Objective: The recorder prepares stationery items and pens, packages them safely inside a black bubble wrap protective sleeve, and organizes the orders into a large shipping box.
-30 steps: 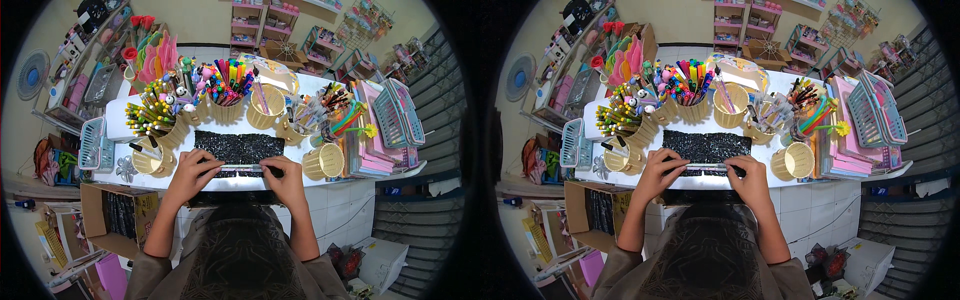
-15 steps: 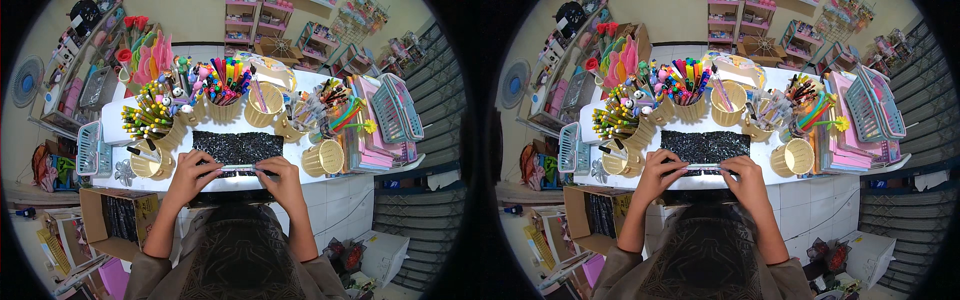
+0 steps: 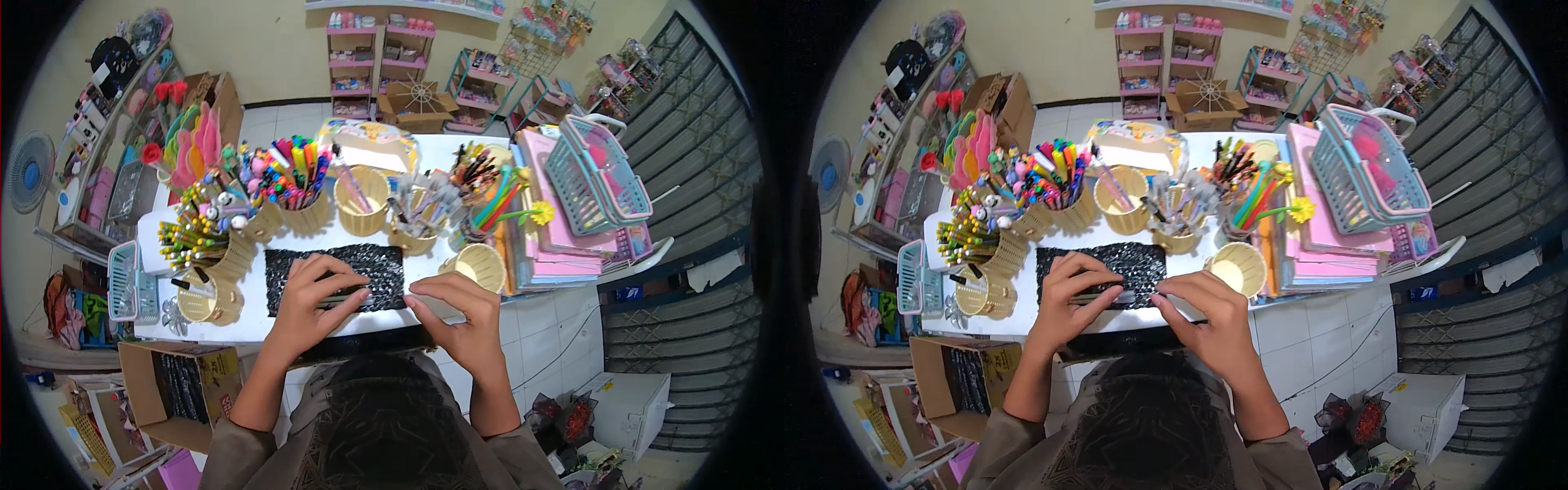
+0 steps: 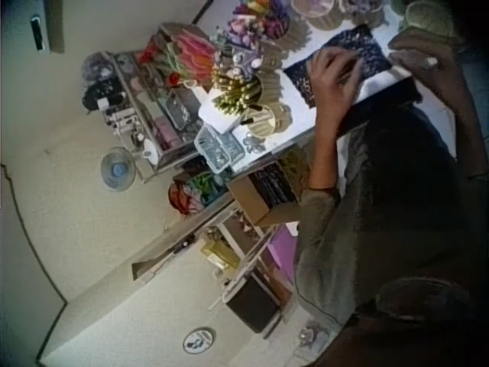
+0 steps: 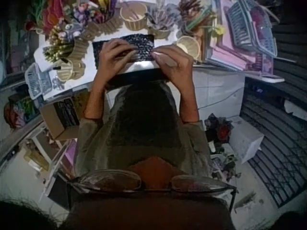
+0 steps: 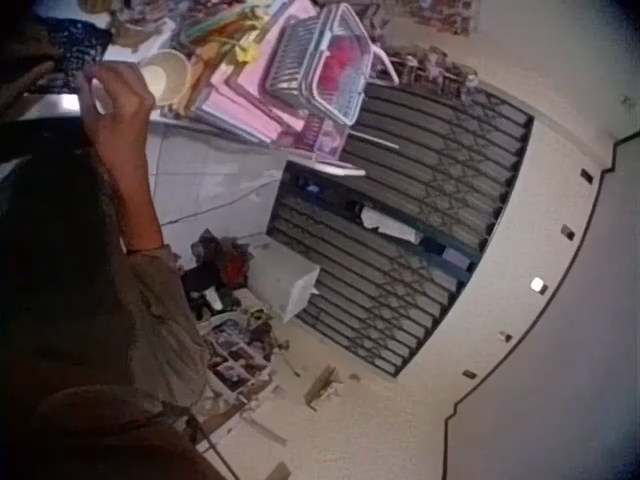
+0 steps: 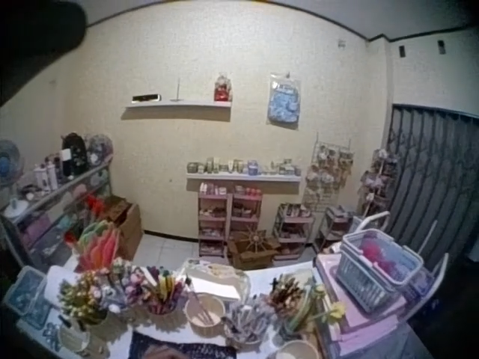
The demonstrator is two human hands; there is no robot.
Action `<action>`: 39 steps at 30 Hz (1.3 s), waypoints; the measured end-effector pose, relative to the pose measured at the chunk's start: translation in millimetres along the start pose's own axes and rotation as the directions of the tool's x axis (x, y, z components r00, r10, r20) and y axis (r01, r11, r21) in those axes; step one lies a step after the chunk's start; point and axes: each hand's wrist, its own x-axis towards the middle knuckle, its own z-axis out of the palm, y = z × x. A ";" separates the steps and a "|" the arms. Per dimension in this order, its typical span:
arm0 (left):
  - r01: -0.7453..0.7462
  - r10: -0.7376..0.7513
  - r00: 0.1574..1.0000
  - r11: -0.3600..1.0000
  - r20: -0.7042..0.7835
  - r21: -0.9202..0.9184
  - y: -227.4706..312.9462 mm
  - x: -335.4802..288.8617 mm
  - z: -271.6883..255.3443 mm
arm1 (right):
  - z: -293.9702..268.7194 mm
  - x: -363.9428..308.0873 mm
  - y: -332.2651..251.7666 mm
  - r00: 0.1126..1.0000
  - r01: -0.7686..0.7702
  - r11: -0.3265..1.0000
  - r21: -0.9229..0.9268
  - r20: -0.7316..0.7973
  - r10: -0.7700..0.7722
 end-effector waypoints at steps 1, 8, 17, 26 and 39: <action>-0.022 0.022 0.999 1.000 -0.031 -0.002 5.5 8.8 6.2 | -6.4 2.5 -1.2 0.999 0.014 0.999 -0.040 -0.032 -0.016; -0.158 0.171 0.983 0.974 -0.066 0.162 38.2 56.5 31.6 | -30.5 24.0 22.5 0.995 0.027 0.976 -0.217 -0.085 -0.047; -0.149 0.159 0.987 0.948 -0.012 0.281 30.5 79.7 56.7 | -21.7 40.2 56.4 0.998 0.041 0.975 -0.218 -0.035 -0.049; -0.157 0.177 0.981 0.963 -0.076 0.220 39.0 82.5 61.0 | -59.0 26.2 17.1 0.937 0.233 0.956 -0.176 -0.222 -0.270; -0.140 0.156 0.974 0.985 -0.165 0.102 40.5 40.3 8.1 | -60.6 12.4 -5.2 0.939 0.219 0.976 0.018 -0.274 -0.205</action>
